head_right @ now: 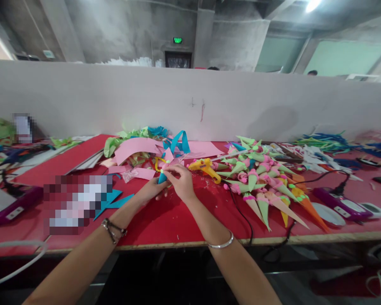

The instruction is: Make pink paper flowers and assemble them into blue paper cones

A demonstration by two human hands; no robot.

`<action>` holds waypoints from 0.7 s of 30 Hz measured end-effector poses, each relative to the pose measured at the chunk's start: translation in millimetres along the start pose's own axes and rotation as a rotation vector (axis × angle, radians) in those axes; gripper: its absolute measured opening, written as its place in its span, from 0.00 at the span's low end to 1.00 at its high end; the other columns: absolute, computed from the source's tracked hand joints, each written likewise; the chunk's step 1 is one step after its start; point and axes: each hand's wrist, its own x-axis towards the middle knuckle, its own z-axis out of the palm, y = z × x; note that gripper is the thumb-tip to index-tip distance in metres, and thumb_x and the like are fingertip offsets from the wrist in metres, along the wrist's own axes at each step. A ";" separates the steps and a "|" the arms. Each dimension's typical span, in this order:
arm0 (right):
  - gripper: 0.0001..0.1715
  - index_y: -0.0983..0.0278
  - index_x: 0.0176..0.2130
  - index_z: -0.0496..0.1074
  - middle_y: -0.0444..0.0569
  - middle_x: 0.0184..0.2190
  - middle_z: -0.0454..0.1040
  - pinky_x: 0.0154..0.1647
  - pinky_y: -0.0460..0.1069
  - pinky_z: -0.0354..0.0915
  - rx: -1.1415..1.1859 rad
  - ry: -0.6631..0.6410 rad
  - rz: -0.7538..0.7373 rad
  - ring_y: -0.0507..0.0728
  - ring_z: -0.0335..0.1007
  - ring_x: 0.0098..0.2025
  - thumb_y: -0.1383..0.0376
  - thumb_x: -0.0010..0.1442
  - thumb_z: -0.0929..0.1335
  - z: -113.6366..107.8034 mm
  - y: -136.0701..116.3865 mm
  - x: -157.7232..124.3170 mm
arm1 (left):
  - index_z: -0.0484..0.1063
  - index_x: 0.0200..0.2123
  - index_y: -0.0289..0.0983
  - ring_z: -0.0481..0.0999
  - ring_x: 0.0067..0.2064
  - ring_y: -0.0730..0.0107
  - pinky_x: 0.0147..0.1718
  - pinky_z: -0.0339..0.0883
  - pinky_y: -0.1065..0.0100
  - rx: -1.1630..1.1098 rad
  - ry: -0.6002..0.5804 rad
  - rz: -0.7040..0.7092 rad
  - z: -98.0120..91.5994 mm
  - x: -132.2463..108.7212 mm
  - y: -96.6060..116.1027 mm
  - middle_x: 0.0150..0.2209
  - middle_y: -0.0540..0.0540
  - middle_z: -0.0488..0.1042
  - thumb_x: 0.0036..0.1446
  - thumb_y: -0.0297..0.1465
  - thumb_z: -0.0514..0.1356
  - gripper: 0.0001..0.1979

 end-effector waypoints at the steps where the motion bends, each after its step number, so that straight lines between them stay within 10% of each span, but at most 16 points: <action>1: 0.04 0.61 0.28 0.73 0.46 0.28 0.69 0.33 0.48 0.64 -0.015 -0.006 -0.008 0.53 0.66 0.32 0.65 0.50 0.66 -0.1 -0.2 -0.2 | 0.65 0.26 0.34 0.56 0.11 0.83 0.12 0.48 0.77 0.003 -0.007 0.008 0.0 -0.1 0.1 0.14 0.53 0.67 0.48 0.41 0.55 0.14; 21: 0.15 0.61 0.33 0.60 0.44 0.33 0.67 0.41 0.49 0.63 0.261 -0.005 0.241 0.52 0.65 0.38 0.59 0.46 0.68 7.2 16.2 0.1 | 0.63 0.20 0.35 0.55 0.09 0.84 0.10 0.46 0.78 0.132 -0.035 0.101 0.3 0.2 -2.0 0.12 0.55 0.64 0.50 0.35 0.54 0.11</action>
